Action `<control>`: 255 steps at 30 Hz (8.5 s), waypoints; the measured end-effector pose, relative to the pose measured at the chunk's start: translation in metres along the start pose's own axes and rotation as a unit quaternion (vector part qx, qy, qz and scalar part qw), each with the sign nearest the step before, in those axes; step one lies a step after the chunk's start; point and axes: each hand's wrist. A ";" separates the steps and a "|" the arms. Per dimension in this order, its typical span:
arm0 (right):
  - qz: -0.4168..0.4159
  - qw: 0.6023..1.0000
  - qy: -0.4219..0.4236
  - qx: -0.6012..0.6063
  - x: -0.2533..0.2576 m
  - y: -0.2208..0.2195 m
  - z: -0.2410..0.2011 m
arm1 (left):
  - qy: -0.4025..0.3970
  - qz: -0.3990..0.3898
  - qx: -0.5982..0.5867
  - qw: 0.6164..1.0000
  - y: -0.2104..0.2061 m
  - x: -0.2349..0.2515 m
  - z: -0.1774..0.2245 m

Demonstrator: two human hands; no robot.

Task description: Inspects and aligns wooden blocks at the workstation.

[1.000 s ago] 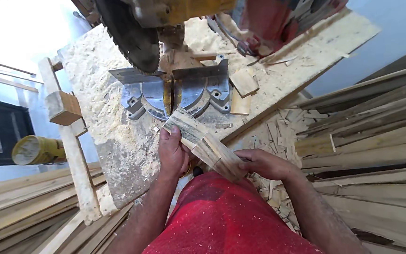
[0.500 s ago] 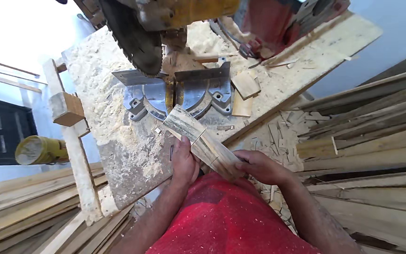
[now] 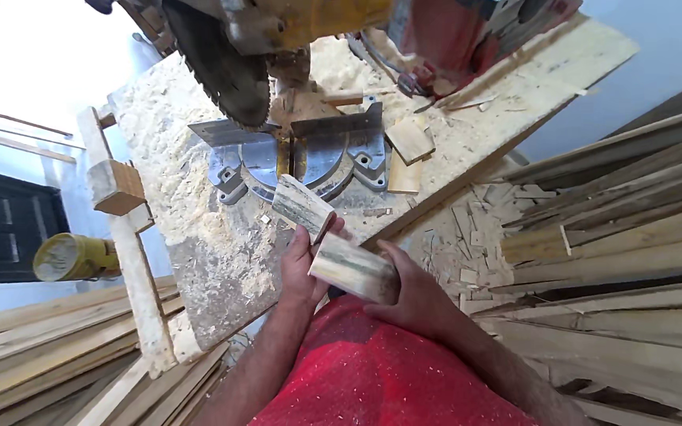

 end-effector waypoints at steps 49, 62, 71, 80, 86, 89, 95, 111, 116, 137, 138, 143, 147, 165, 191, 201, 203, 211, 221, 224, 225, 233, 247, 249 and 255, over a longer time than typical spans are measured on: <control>0.079 0.897 -0.055 0.432 -0.004 0.008 0.033 | -0.061 0.036 0.053 0.996 0.028 -0.018 -0.006; 0.188 0.924 0.330 0.028 -0.029 0.013 0.012 | -0.249 -0.471 0.211 0.819 0.044 0.012 0.078; 0.190 0.910 0.367 -0.021 -0.027 0.013 0.010 | -0.298 -0.443 0.188 0.824 0.050 0.008 0.066; 0.176 0.910 0.376 -0.019 -0.022 0.008 0.006 | -0.283 -0.451 0.204 0.821 0.057 0.012 0.074; 0.176 0.912 0.370 -0.018 -0.018 0.007 0.004 | -0.280 -0.453 0.194 0.824 0.064 0.017 0.071; 0.175 0.911 0.372 -0.014 -0.016 0.006 0.004 | -0.278 -0.446 0.195 0.828 0.068 0.018 0.070; 0.167 0.916 0.365 -0.020 -0.016 0.006 0.003 | -0.250 -0.456 0.194 0.832 0.072 0.020 0.072; -0.027 0.947 -0.080 0.308 0.001 0.003 -0.004 | 0.004 0.003 0.188 0.982 0.056 -0.021 0.045; -0.050 0.917 -0.117 0.377 0.005 0.000 0.007 | 0.051 0.061 0.185 0.979 0.053 -0.024 0.038; 0.149 0.959 0.221 0.100 -0.011 -0.006 0.021 | -0.115 -0.312 0.247 0.910 0.090 -0.018 0.047; 0.152 0.959 0.221 0.093 -0.011 -0.006 0.020 | -0.111 -0.312 0.245 0.911 0.089 -0.018 0.048; 0.156 0.957 0.227 0.088 -0.012 -0.008 0.021 | -0.099 -0.335 0.223 0.910 0.089 -0.015 0.048; 0.155 0.957 0.230 0.085 -0.012 -0.007 0.022 | -0.100 -0.329 0.221 0.912 0.090 -0.016 0.045; 0.049 0.987 -0.042 0.147 -0.007 -0.008 0.013 | -0.014 -0.130 0.187 0.974 0.081 -0.024 0.038; -0.018 0.907 -0.202 0.368 0.002 -0.021 0.024 | 0.073 0.068 0.202 0.974 0.051 -0.028 0.037; -0.024 0.906 -0.195 0.375 -0.001 -0.022 0.026 | 0.078 0.072 0.210 0.972 0.049 -0.032 0.038; -0.028 0.910 -0.197 0.364 -0.002 -0.021 0.027 | 0.080 0.076 0.213 0.971 0.049 -0.032 0.038; -0.026 0.901 -0.208 0.381 0.001 -0.026 0.026 | 0.085 0.092 0.191 0.974 0.055 -0.032 0.032; 0.002 0.901 -0.230 0.369 0.038 -0.019 0.036 | -0.002 0.188 0.136 0.973 0.118 -0.029 0.064; 0.022 0.908 -0.232 0.348 0.053 -0.016 0.039 | -0.028 0.235 0.133 0.962 0.142 -0.031 0.078; 0.027 0.911 -0.226 0.343 0.058 -0.015 0.041 | -0.034 0.252 0.131 0.958 0.148 -0.032 0.082; 0.052 0.925 -0.207 0.314 0.096 -0.013 0.040 | -0.028 0.331 0.079 0.940 0.201 -0.042 0.088; 0.044 0.954 -0.157 0.253 0.143 0.054 0.065 | -0.021 0.433 -0.003 0.901 0.208 -0.039 0.067; 0.052 0.954 -0.149 0.254 0.149 0.072 0.068 | -0.056 0.403 -0.008 0.914 0.205 -0.037 0.064; 0.020 0.963 -0.138 0.231 0.161 0.094 0.078 | -0.168 0.338 -0.050 0.925 0.185 -0.044 0.057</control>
Point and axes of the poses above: each hand's wrist, its own x-axis towards the middle knuckle, its own y-axis out of the back of the hand, z = x × y, and after that the axes turned 10 degrees about x, right-handed
